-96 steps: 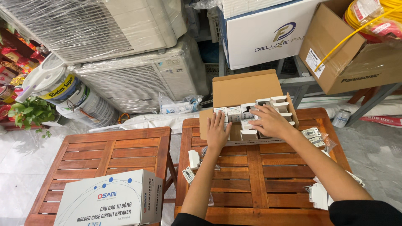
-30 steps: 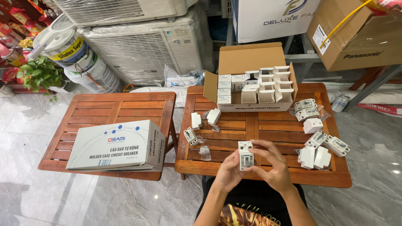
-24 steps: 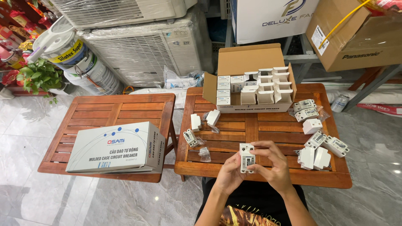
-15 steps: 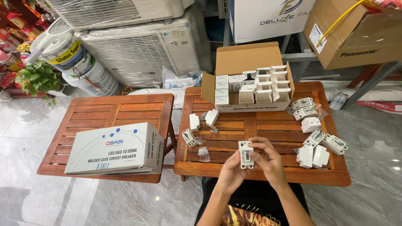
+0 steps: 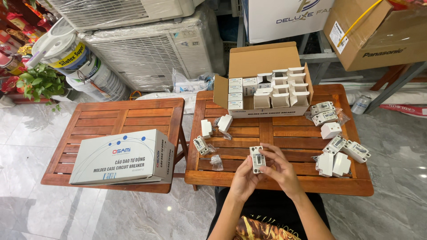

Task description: The person repeatedly picks up white molded case circuit breakers from a wooden table, rotates them to view different sides, and places them into a cardboard box with internal dividers. The person handles the breakers one at a time, removing plastic wrapping from some before packing.

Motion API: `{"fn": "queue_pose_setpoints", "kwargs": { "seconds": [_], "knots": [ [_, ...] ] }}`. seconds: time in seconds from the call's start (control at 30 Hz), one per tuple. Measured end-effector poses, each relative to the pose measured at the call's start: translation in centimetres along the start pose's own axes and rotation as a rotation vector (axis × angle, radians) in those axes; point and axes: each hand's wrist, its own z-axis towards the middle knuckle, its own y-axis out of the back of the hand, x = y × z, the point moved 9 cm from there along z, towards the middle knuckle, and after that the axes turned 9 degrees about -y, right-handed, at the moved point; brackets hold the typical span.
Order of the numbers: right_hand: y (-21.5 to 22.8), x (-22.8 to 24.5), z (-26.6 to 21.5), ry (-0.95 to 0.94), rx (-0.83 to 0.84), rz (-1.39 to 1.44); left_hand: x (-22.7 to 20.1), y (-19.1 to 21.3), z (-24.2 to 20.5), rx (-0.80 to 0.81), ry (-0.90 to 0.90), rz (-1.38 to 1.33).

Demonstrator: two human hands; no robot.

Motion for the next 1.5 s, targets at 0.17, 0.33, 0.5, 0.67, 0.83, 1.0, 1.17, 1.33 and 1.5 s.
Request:
{"fn": "queue_pose_setpoints", "kwargs": {
  "seconds": [0.17,0.33,0.5,0.67,0.83,1.0,1.17,1.33,1.5],
  "knots": [
    [-0.6,4.6,-1.6,0.238,-0.037,-0.338,-1.9,-3.2,-1.4,0.080,-0.005,0.099],
    [-0.7,6.7,-2.9,0.332,-0.061,-0.395,-2.1,-3.8,-1.9,0.101,-0.028,0.142],
    [-0.6,6.2,-3.2,0.415,-0.062,-0.410,-1.6,-3.4,-1.6,0.109,-0.031,0.131],
    [-1.1,5.6,-3.9,0.500,-0.119,-0.453,-0.4,-2.1,-1.1,0.063,-0.004,0.080],
    [-0.5,5.8,-3.7,0.367,-0.133,-0.377,-1.1,-3.5,-1.4,0.082,-0.015,0.098],
    [0.4,6.0,-3.7,0.356,-0.202,-0.279,-3.5,-6.7,-1.9,0.122,-0.054,0.142],
    [2.2,4.8,-3.9,0.287,-0.238,-0.076,-3.6,-5.7,-2.0,0.167,-0.094,0.170],
    [3.2,3.0,-3.5,0.158,-0.251,0.015,-5.1,-7.1,-2.6,0.197,-0.197,0.351],
    [2.8,3.4,-3.2,0.163,-0.234,0.048,-6.3,-8.3,-3.0,0.233,-0.274,0.482]
  ]
}}
